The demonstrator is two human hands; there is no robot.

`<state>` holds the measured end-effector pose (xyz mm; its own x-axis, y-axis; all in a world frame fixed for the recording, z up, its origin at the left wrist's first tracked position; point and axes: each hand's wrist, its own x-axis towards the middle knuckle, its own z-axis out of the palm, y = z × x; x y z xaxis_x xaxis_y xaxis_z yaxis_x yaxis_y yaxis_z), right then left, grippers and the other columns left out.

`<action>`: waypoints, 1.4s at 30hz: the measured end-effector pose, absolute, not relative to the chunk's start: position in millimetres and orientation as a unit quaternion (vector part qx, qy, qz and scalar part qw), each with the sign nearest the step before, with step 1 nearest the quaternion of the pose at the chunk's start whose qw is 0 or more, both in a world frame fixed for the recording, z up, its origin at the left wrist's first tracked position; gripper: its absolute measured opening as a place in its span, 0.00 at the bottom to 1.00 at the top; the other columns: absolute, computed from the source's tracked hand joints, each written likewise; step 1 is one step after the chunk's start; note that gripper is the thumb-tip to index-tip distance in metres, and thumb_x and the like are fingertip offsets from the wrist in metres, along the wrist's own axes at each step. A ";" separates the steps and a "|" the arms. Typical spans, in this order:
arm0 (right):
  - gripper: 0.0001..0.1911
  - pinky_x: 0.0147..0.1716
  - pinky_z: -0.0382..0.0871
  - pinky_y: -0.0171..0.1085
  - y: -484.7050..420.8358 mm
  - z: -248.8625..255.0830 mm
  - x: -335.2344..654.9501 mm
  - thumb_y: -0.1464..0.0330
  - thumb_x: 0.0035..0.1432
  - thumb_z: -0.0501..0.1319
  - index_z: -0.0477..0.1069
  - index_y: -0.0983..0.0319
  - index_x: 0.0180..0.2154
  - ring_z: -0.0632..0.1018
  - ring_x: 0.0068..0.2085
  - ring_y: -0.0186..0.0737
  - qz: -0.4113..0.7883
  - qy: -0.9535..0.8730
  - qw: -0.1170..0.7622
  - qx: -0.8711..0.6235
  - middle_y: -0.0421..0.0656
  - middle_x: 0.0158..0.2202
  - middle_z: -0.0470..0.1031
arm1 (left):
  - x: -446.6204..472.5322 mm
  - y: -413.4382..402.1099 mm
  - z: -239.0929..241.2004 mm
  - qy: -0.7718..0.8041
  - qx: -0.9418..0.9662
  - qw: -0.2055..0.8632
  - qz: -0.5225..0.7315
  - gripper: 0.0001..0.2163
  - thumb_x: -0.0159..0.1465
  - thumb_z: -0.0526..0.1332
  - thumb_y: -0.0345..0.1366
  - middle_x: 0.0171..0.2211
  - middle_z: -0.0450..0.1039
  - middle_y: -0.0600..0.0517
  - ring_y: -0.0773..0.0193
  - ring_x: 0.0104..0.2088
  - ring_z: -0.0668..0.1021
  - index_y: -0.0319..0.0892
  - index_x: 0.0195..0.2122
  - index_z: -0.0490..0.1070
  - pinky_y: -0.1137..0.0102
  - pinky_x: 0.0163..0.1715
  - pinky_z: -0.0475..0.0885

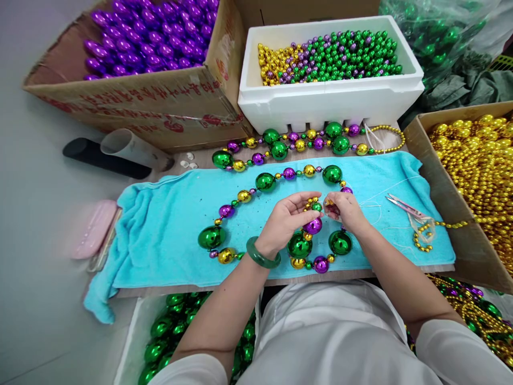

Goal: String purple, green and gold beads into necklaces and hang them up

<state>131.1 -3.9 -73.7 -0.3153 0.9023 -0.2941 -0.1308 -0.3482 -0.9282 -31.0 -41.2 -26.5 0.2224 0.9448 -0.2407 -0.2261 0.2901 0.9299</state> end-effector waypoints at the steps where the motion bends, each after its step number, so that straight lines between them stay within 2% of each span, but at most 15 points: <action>1: 0.19 0.15 0.53 0.28 -3.7 -74.5 130.8 0.54 0.51 0.58 0.64 0.63 0.20 0.62 0.17 0.26 0.688 -0.432 0.375 -0.447 0.38 0.17 0.64 | -30.9 -41.2 -26.6 0.443 0.405 0.670 0.437 0.18 0.52 0.69 0.33 0.39 0.77 0.48 0.64 0.38 0.77 0.41 0.45 0.75 0.69 0.41 0.71; 6: 0.20 0.16 0.55 0.28 -3.2 -77.1 131.4 0.53 0.51 0.58 0.63 0.63 0.21 0.64 0.18 0.28 0.688 -0.430 0.374 -0.449 0.38 0.18 0.64 | -31.4 -40.7 -28.7 0.442 0.413 0.667 0.434 0.19 0.52 0.69 0.34 0.39 0.77 0.48 0.64 0.38 0.77 0.41 0.46 0.75 0.69 0.40 0.72; 15: 0.22 0.16 0.52 0.29 -2.9 -75.6 134.4 0.52 0.53 0.57 0.63 0.63 0.19 0.61 0.17 0.27 0.663 -0.483 0.383 -0.425 0.37 0.15 0.62 | -30.5 -41.8 -27.4 0.456 0.442 0.650 0.417 0.22 0.53 0.68 0.33 0.41 0.77 0.49 0.67 0.38 0.77 0.43 0.50 0.73 0.71 0.40 0.72; 24: 0.22 0.16 0.51 0.30 -2.5 -73.7 132.9 0.52 0.52 0.57 0.61 0.62 0.18 0.60 0.17 0.28 0.653 -0.487 0.383 -0.435 0.37 0.13 0.59 | -32.5 -40.8 -29.6 0.445 0.446 0.657 0.414 0.23 0.53 0.68 0.35 0.42 0.77 0.47 0.62 0.41 0.77 0.42 0.51 0.72 0.67 0.43 0.73; 34: 0.21 0.18 0.54 0.32 -2.4 -67.5 134.8 0.57 0.55 0.54 0.60 0.62 0.16 0.60 0.17 0.28 0.621 -0.538 0.400 -0.406 0.37 0.13 0.60 | -32.9 -40.6 -31.3 0.451 0.440 0.659 0.411 0.23 0.53 0.69 0.34 0.41 0.77 0.47 0.62 0.41 0.77 0.42 0.51 0.72 0.66 0.44 0.73; 39: 0.23 0.19 0.55 0.31 -1.5 -71.3 138.9 0.53 0.55 0.56 0.62 0.62 0.17 0.62 0.18 0.28 0.608 -0.536 0.413 -0.415 0.36 0.14 0.60 | -33.1 -40.6 -30.1 0.451 0.436 0.660 0.413 0.21 0.53 0.69 0.34 0.40 0.77 0.48 0.64 0.39 0.77 0.42 0.49 0.73 0.67 0.43 0.73; 42: 0.25 0.18 0.56 0.31 -2.3 -71.2 145.1 0.48 0.53 0.57 0.66 0.63 0.21 0.64 0.19 0.29 0.608 -0.494 0.434 -0.444 0.38 0.17 0.63 | -36.2 -41.4 -28.7 0.450 0.435 0.658 0.418 0.22 0.54 0.68 0.34 0.40 0.76 0.49 0.63 0.39 0.77 0.43 0.50 0.72 0.68 0.42 0.73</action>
<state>145.1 -2.3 -71.2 -0.2293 0.9670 -0.1108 -0.0896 -0.1343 -0.9869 -36.2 -41.4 -28.7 0.2457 0.9420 -0.2286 -0.1581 0.2716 0.9493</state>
